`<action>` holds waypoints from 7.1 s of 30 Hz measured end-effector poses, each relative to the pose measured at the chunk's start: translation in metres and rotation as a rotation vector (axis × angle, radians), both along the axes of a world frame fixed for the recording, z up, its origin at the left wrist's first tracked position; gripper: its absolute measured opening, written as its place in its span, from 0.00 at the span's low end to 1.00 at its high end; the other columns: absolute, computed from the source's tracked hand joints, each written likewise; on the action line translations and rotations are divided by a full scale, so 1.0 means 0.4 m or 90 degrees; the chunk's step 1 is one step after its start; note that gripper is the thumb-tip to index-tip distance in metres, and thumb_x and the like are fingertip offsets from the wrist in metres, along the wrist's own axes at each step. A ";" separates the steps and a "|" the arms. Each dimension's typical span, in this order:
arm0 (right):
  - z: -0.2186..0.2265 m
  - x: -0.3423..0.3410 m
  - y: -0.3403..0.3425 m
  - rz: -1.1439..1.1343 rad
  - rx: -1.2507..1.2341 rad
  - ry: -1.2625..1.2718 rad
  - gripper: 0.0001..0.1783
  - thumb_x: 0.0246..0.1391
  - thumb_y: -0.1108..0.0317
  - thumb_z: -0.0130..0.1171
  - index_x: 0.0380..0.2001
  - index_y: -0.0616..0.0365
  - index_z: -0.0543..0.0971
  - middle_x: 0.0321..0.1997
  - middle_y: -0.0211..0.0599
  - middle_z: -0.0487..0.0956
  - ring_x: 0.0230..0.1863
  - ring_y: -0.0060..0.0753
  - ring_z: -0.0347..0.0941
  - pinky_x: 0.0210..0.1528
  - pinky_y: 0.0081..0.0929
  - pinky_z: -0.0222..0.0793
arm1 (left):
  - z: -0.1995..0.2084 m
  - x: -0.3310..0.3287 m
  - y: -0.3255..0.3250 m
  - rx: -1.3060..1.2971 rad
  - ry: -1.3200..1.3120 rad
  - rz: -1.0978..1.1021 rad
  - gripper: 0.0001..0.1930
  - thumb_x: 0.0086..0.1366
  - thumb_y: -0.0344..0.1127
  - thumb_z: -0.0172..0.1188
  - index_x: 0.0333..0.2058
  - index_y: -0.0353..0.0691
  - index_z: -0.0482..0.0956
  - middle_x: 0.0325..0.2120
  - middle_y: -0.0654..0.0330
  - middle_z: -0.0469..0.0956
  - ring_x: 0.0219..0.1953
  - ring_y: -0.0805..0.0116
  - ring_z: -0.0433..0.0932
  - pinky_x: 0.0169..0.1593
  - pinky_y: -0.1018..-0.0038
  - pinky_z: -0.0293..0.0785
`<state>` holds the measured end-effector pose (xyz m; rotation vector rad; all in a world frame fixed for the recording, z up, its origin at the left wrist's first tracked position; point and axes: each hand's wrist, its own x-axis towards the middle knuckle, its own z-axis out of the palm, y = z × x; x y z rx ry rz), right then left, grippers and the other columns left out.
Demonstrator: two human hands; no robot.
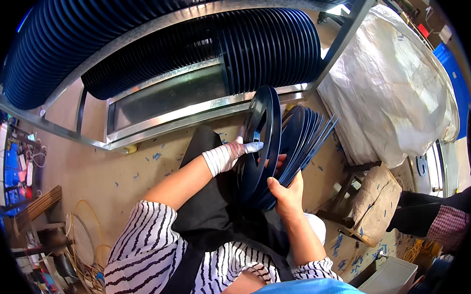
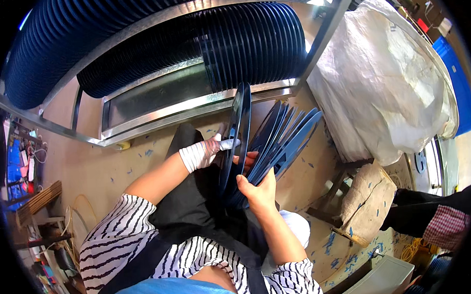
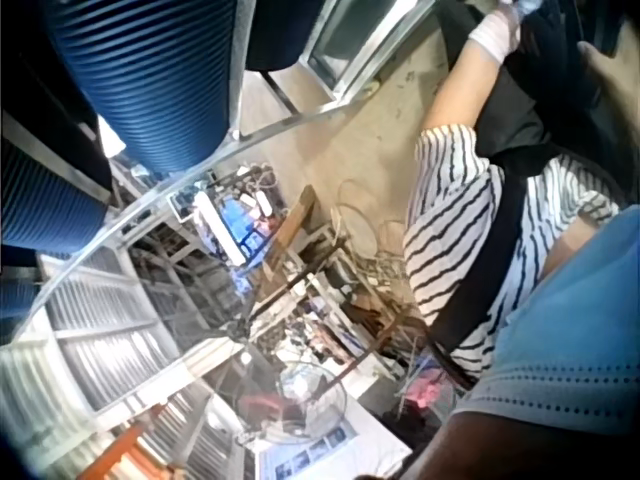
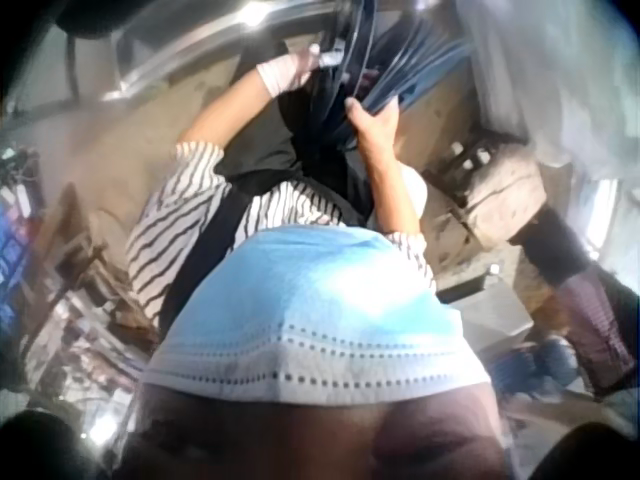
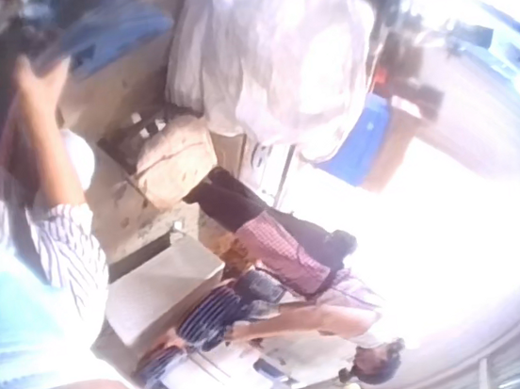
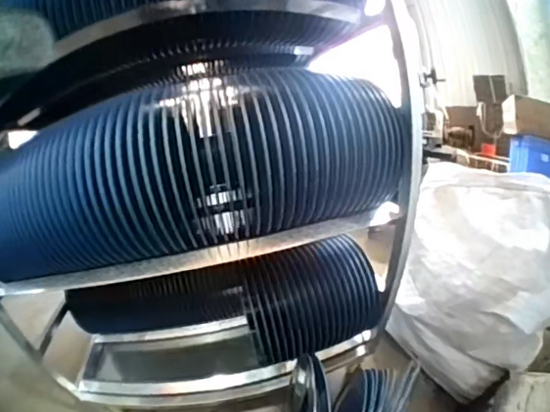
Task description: The person picks up blue plastic spools from a table and stacks them onto a metal rack. They repeatedly lift, align, and place the spools one by one into a vertical stack.
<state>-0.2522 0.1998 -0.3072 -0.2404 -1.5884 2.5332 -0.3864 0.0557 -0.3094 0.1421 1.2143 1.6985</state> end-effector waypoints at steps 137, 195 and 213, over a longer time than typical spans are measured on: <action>0.031 0.055 0.203 -0.033 -0.092 0.091 0.38 0.46 0.53 0.67 0.51 0.73 0.67 0.42 0.59 0.79 0.44 0.52 0.79 0.43 0.38 0.78 | -0.098 0.119 0.165 0.117 0.112 0.219 0.45 0.56 0.34 0.66 0.67 0.36 0.49 0.55 0.48 0.69 0.57 0.63 0.69 0.60 0.69 0.63; 0.079 0.075 0.143 -0.047 -0.128 0.090 0.36 0.43 0.57 0.71 0.49 0.69 0.67 0.38 0.50 0.80 0.33 0.41 0.80 0.40 0.34 0.78 | -0.019 0.130 0.141 0.191 -0.061 0.135 0.25 0.61 0.32 0.62 0.56 0.40 0.68 0.44 0.60 0.76 0.43 0.70 0.77 0.46 0.70 0.79; 0.077 0.138 0.284 -0.300 0.099 -0.107 0.25 0.56 0.64 0.60 0.51 0.70 0.69 0.31 0.38 0.77 0.31 0.30 0.76 0.36 0.24 0.73 | -0.022 0.087 0.056 0.505 -0.365 -0.008 0.49 0.42 0.35 0.73 0.63 0.38 0.57 0.53 0.48 0.67 0.58 0.43 0.67 0.61 0.50 0.67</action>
